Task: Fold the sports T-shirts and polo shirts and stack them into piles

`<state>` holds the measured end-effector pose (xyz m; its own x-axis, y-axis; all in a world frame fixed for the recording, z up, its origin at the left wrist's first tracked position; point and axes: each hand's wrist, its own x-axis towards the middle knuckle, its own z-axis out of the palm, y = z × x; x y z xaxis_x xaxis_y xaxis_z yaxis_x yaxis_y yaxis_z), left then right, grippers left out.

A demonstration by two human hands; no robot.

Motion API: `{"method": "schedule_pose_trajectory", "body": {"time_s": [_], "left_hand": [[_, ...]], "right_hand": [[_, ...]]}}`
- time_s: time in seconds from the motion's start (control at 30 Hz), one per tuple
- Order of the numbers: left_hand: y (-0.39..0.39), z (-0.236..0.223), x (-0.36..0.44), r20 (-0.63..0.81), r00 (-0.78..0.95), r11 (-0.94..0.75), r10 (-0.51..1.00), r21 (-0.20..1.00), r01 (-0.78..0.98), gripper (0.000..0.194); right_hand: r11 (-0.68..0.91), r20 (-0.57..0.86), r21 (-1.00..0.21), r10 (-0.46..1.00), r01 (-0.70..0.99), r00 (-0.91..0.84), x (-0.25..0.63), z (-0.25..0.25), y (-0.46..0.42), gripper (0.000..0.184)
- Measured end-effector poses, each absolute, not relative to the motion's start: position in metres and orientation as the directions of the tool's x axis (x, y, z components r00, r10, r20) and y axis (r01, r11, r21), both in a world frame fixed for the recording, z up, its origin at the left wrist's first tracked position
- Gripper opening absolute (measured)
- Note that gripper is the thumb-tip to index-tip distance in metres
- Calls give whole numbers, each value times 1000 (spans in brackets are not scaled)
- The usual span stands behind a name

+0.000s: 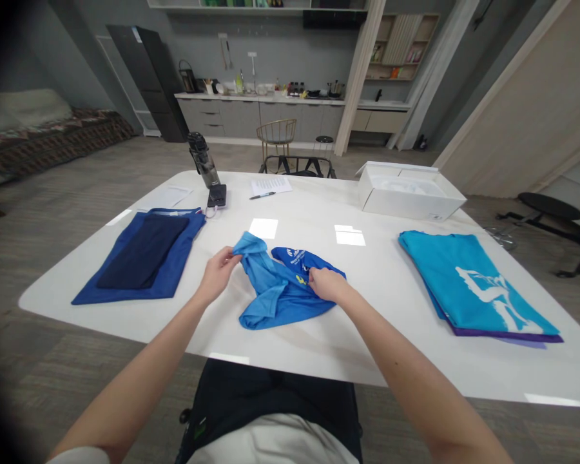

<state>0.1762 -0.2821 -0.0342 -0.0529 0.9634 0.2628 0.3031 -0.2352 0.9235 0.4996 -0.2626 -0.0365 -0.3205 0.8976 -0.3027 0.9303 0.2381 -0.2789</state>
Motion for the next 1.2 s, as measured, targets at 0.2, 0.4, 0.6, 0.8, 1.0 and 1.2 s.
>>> {"method": "schedule_pose_trajectory", "body": {"time_s": [0.2, 0.4, 0.6, 0.8, 1.0, 1.2], "left_hand": [[-278, -46, 166, -96, -30, 72, 995, 891, -448, 23], [-266, -19, 194, -186, 151, 237, 971, 838, -492, 23], [-262, 1, 148, -105, 62, 122, 993, 864, -488, 22], [-266, -29, 111, -243, 59, 248, 968, 965, -81, 18], [-244, -31, 102, -167, 17, 118, 986, 764, 635, 19], [-234, -24, 128, -29, -156, 157, 987, 294, 943, 18]], "right_hand": [[282, -189, -523, 882, 805, -431, 505, -23, -274, 33], [387, -91, -721, 770, 575, -631, 448, -11, -240, 68], [411, -300, -187, 841, 892, -451, 462, -16, -216, 45], [252, -169, -238, 940, 938, -295, 522, -22, -206, 20], [300, 70, -540, 947, 787, -313, 568, -23, -215, 20], [254, 102, -668, 962, 699, -253, 584, -31, -232, 29]]}}
